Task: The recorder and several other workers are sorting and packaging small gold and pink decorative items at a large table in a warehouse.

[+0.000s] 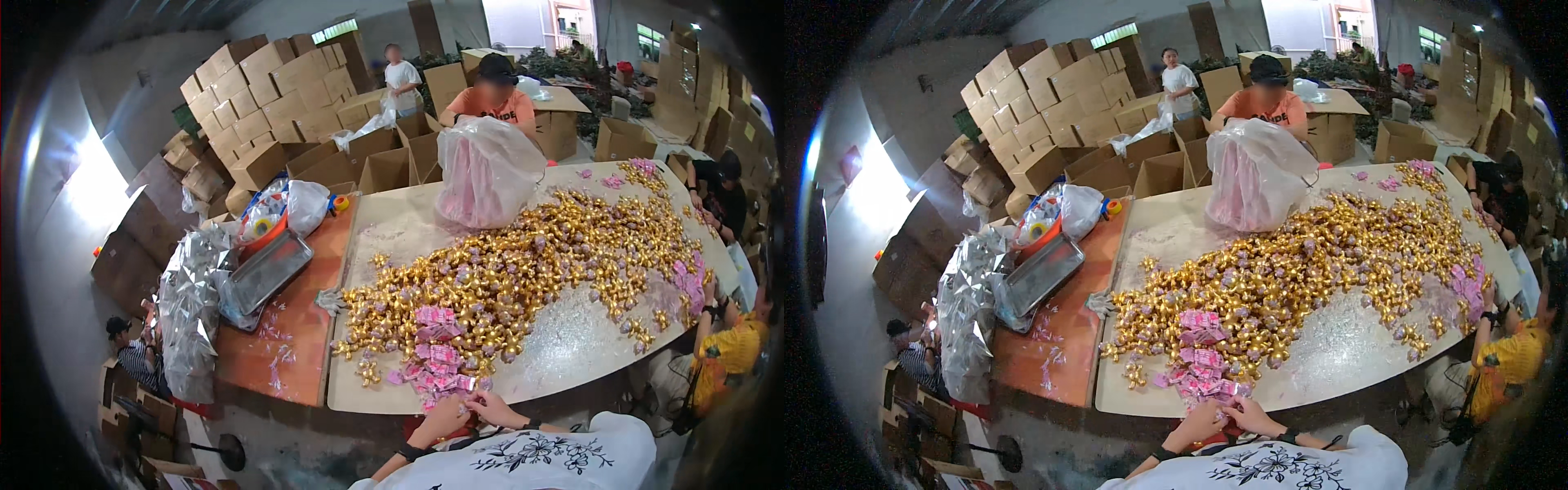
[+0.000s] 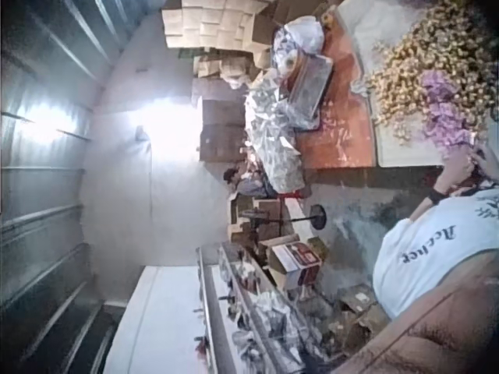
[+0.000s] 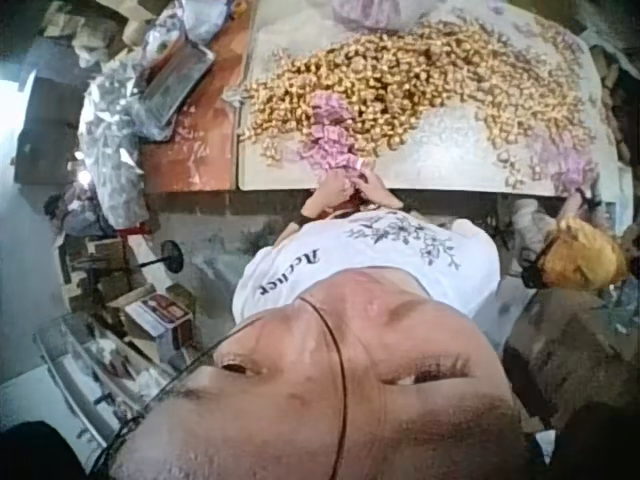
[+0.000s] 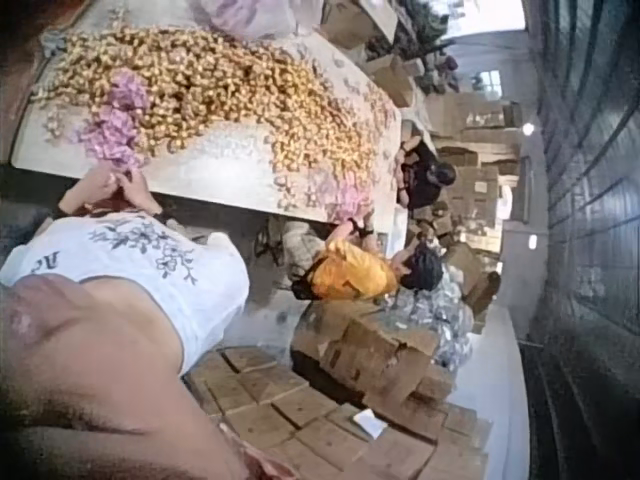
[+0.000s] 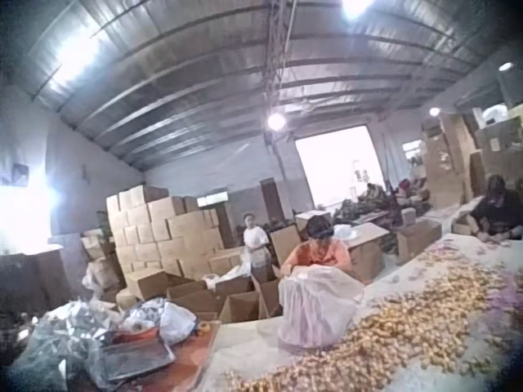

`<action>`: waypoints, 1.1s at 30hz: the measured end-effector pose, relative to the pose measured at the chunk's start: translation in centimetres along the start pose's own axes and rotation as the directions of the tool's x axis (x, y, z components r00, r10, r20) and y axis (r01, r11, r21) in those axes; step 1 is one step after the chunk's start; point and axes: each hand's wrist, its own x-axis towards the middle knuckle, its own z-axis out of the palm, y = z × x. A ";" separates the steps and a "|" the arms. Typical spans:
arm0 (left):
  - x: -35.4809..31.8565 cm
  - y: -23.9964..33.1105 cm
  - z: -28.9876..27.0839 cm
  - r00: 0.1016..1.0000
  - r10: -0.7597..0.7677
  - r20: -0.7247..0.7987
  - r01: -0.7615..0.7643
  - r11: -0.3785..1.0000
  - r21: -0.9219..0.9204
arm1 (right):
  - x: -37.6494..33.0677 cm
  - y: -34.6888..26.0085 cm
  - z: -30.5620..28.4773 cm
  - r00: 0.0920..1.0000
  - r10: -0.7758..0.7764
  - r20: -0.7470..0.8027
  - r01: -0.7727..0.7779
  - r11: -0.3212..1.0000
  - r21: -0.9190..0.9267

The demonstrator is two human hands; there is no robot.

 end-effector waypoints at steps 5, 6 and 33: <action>0.7 3.1 1.5 0.999 -0.024 0.033 0.027 0.992 -0.124 | -1.0 0.7 -2.2 0.986 -0.158 -0.048 0.163 0.980 0.112; 1.1 3.2 1.5 0.994 -0.073 0.081 0.080 0.994 -0.078 | -1.6 -0.8 -3.3 0.997 -0.069 0.016 0.066 0.988 0.141; -3.2 0.1 0.6 0.821 -0.050 0.568 0.199 0.959 -0.203 | -5.2 -1.0 -0.6 0.950 -0.020 0.311 -0.021 0.991 0.130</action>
